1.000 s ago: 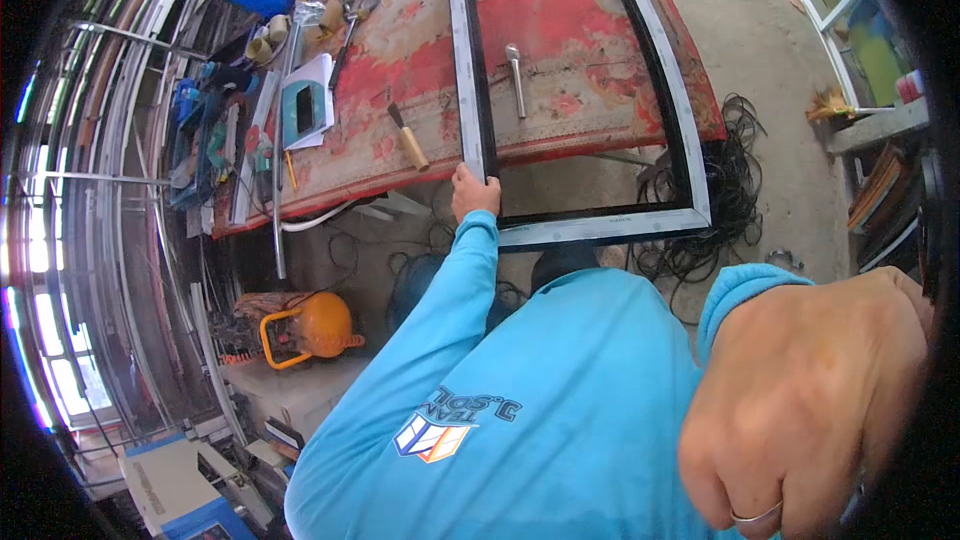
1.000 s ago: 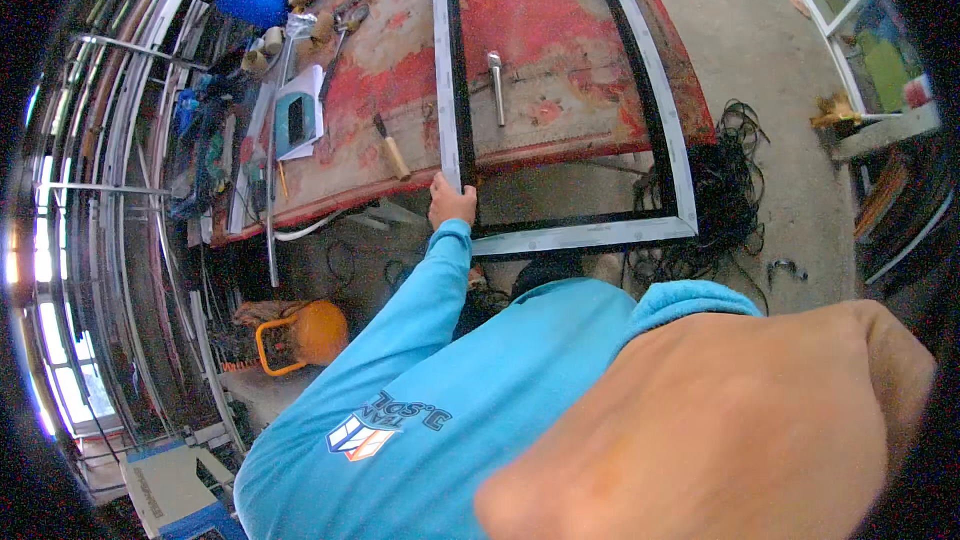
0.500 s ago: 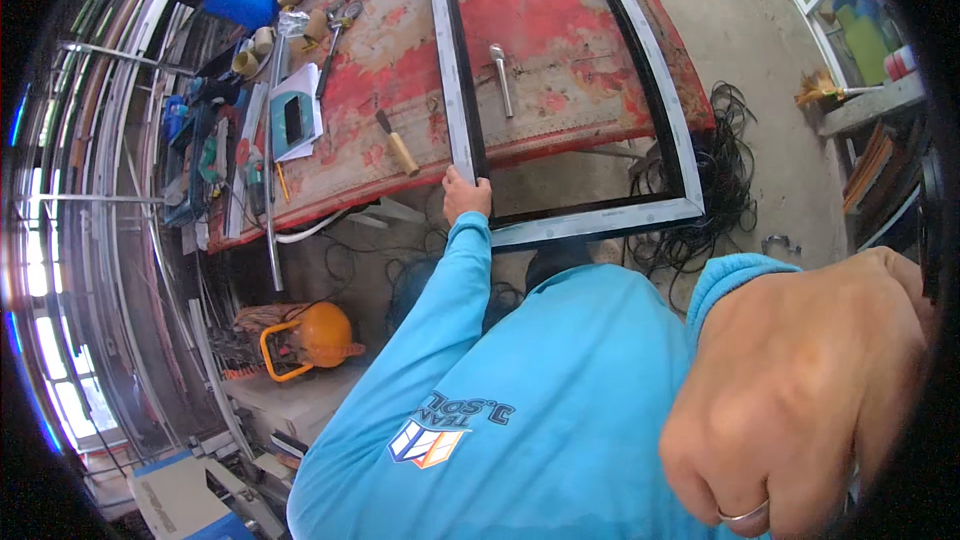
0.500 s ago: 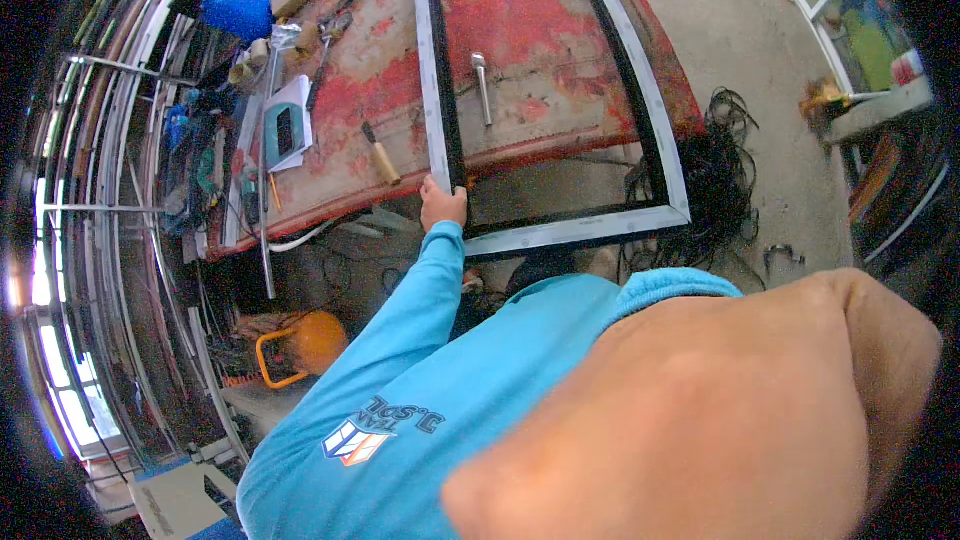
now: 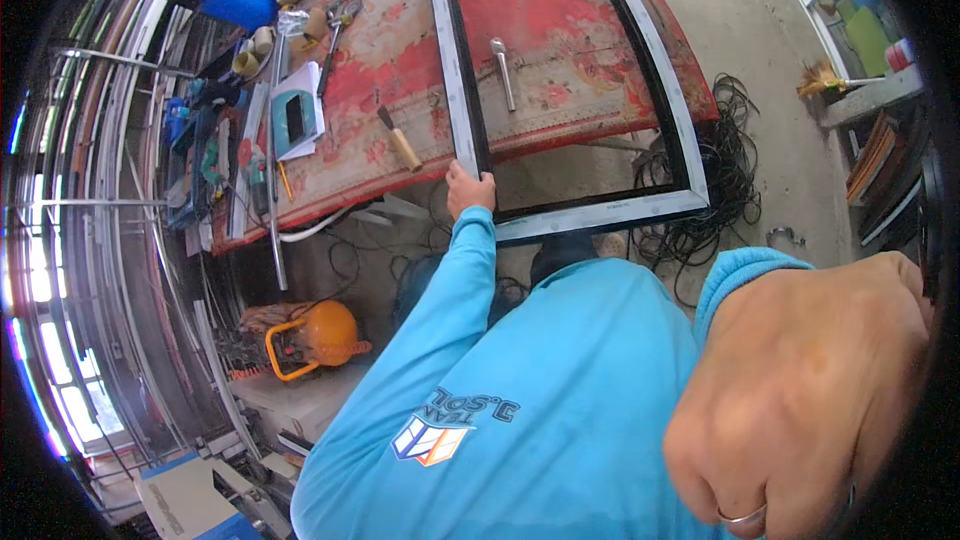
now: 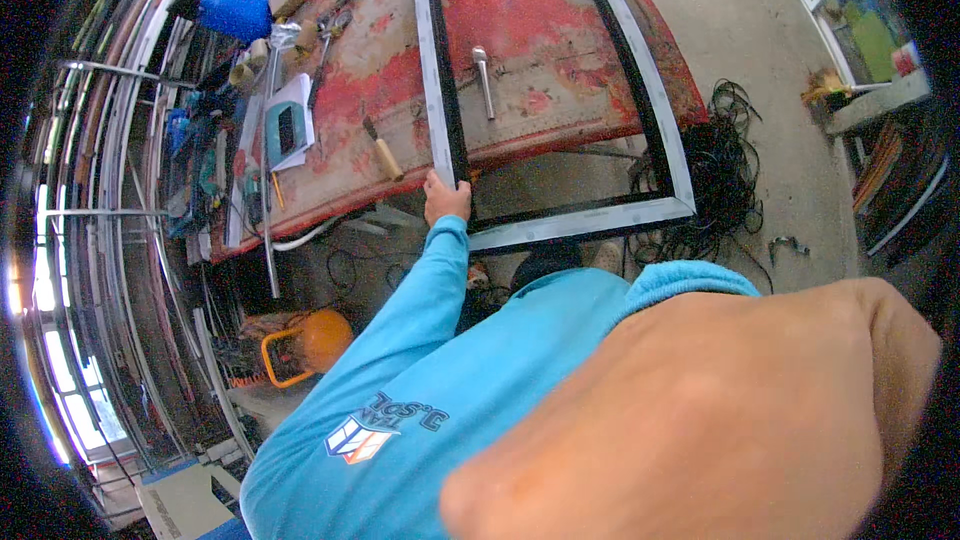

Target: Assembling and securing the rubber seal and glass into a metal window or door frame using tools and manual pressure.

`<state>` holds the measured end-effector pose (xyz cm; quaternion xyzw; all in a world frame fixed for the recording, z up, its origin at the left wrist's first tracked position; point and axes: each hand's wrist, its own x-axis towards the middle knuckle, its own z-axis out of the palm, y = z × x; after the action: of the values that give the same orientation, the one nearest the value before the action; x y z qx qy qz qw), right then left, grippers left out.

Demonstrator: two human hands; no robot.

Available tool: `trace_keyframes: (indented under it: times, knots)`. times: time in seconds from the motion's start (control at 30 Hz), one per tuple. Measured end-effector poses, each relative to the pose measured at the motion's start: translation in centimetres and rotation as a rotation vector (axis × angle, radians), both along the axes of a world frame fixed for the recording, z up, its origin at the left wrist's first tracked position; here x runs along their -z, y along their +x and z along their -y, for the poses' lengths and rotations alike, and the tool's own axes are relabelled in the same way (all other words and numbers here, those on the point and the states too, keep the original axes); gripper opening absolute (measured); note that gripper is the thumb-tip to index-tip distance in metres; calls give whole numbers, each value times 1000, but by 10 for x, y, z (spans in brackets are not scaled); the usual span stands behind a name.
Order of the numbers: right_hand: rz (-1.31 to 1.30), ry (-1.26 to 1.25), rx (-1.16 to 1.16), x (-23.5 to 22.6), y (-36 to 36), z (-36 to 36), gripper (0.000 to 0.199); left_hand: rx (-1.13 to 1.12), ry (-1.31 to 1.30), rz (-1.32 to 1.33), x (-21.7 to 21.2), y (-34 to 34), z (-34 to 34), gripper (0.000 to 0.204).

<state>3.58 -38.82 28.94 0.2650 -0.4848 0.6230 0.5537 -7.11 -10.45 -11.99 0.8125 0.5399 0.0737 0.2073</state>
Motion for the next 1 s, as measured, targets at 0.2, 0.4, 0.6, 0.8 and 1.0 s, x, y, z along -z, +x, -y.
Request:
trace_keyframes:
  times: [0.2,0.4,0.6,0.8,1.0]
  knots:
    - [1,-1,-14,1,-1,1,31,-4,-19,-16,1,-1,-1,69]
    - [2,-2,-19,-1,-2,3,31,-6,-26,-19,0,1,-2,69]
    - [-9,1,-29,-3,0,6,31,-7,5,-20,-3,0,-1,67]
    - [-11,-1,-47,-2,4,8,31,-4,-13,-41,-6,1,2,65]
    - [-24,-21,-31,2,10,6,32,-1,17,-17,-2,1,-1,65]
